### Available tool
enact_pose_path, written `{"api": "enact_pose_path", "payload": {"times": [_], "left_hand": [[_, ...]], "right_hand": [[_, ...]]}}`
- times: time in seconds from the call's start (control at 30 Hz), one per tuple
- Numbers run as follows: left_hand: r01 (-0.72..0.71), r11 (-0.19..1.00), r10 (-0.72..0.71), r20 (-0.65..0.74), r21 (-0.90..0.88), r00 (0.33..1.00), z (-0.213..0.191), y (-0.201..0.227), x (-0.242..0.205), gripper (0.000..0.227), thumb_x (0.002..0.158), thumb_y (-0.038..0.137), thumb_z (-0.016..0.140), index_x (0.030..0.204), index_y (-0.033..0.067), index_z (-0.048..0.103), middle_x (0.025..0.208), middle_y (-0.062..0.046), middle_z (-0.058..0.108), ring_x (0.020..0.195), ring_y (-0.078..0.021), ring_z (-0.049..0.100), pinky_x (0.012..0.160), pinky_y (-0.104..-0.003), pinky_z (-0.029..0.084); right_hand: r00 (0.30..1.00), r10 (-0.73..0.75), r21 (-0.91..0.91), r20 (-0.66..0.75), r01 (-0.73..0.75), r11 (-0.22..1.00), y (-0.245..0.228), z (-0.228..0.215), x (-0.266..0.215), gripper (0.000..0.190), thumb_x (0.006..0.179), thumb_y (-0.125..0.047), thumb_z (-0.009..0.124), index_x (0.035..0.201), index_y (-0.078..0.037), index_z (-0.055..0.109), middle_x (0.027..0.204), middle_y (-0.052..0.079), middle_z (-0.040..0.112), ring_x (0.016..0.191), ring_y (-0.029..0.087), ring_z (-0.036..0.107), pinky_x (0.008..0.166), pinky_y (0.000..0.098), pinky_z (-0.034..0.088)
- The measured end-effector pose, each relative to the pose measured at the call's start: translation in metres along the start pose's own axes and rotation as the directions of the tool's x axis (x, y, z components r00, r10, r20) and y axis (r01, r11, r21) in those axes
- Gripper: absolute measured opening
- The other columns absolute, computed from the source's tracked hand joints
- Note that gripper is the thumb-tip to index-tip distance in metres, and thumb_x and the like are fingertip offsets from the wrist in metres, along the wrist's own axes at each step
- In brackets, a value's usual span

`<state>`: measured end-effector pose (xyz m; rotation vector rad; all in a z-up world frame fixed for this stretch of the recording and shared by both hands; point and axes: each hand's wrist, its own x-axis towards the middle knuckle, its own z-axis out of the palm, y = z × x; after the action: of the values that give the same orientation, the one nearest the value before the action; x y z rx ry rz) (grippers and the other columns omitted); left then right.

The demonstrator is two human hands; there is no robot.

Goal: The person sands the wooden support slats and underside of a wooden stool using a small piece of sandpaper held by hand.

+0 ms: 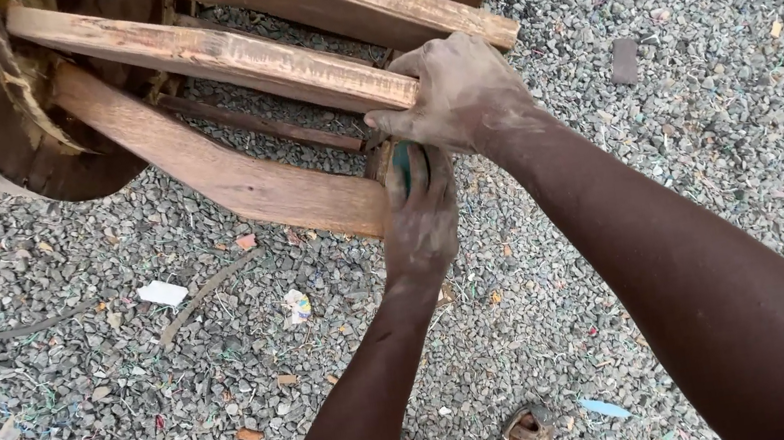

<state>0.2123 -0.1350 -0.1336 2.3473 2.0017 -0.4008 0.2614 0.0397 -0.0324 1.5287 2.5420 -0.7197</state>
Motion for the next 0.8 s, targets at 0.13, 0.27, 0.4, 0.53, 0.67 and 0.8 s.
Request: {"api": "enact_pose_path", "payload": {"times": [0.13, 0.27, 0.4, 0.53, 0.67, 0.8], "left_hand": [[0.020, 0.989, -0.010, -0.065, 0.148, 0.998, 0.017, 0.003, -0.054, 0.088, 0.095, 0.021, 0.049, 0.164, 0.0005, -0.001, 0.173, -0.020, 0.001, 0.161, -0.0382, 0.007, 0.132, -0.049, 0.005], [-0.022, 1.000, 0.019, -0.129, -0.017, 0.991, 0.044, 0.008, -0.032, 0.093, 0.089, 0.023, 0.053, 0.164, 0.0019, 0.003, 0.173, -0.020, 0.005, 0.160, -0.0371, 0.011, 0.132, -0.050, 0.009], [0.070, 0.993, -0.079, -0.103, -0.090, 0.992, 0.031, 0.014, -0.003, 0.088, 0.096, 0.017, 0.052, 0.165, 0.0057, -0.002, 0.172, -0.019, -0.007, 0.160, -0.0369, 0.001, 0.130, -0.052, 0.006], [0.082, 0.994, -0.097, -0.239, -0.073, 0.966, 0.033, 0.014, -0.069, 0.086, 0.092, 0.005, 0.047, 0.166, 0.0044, 0.005, 0.174, -0.016, 0.003, 0.161, -0.0339, 0.009, 0.133, -0.048, 0.010], [0.066, 0.980, -0.069, -0.013, -0.185, 0.998, 0.004, 0.000, 0.003, 0.076, 0.098, 0.020, 0.051, 0.166, 0.0155, 0.017, 0.170, -0.012, 0.022, 0.157, -0.0304, 0.020, 0.126, -0.053, 0.022], [0.075, 0.984, -0.071, 0.032, -0.160, 0.997, 0.016, -0.002, -0.046, 0.074, 0.100, 0.021, 0.045, 0.166, 0.0178, 0.012, 0.174, -0.007, 0.012, 0.158, -0.0277, 0.015, 0.127, -0.051, 0.016]], "right_hand": [[0.991, 0.048, -0.073, 0.127, -0.039, 0.997, -0.018, -0.020, -0.004, 0.076, 0.089, -0.072, 0.069, 0.143, -0.020, 0.063, 0.055, 0.002, 0.071, 0.065, 0.012, 0.075, 0.075, 0.0396, 0.064], [0.985, 0.073, -0.114, 0.158, -0.055, 0.992, -0.023, -0.016, -0.009, 0.081, 0.088, -0.075, 0.065, 0.148, -0.022, 0.059, 0.068, 0.005, 0.078, 0.078, 0.018, 0.077, 0.086, 0.0410, 0.061], [0.989, 0.065, -0.066, 0.132, -0.057, 0.996, -0.017, -0.017, -0.003, 0.082, 0.086, -0.072, 0.070, 0.146, -0.017, 0.060, 0.072, 0.005, 0.079, 0.083, 0.018, 0.077, 0.092, 0.0424, 0.060], [0.979, 0.080, -0.047, 0.186, -0.072, 0.996, -0.022, -0.021, -0.011, 0.080, 0.087, -0.071, 0.066, 0.147, -0.019, 0.058, 0.070, 0.003, 0.080, 0.086, 0.017, 0.077, 0.099, 0.0400, 0.057], [0.999, -0.022, 0.016, 0.034, 0.021, 1.000, 0.000, 0.001, -0.002, 0.048, 0.082, -0.057, 0.073, 0.122, -0.031, 0.077, 0.110, 0.011, 0.078, 0.107, 0.038, 0.072, 0.088, 0.0514, 0.061], [0.996, -0.001, 0.014, 0.089, -0.001, 1.000, -0.018, -0.020, -0.011, 0.053, 0.087, -0.056, 0.070, 0.130, -0.026, 0.072, 0.102, 0.015, 0.079, 0.100, 0.038, 0.075, 0.090, 0.0481, 0.061]]}}
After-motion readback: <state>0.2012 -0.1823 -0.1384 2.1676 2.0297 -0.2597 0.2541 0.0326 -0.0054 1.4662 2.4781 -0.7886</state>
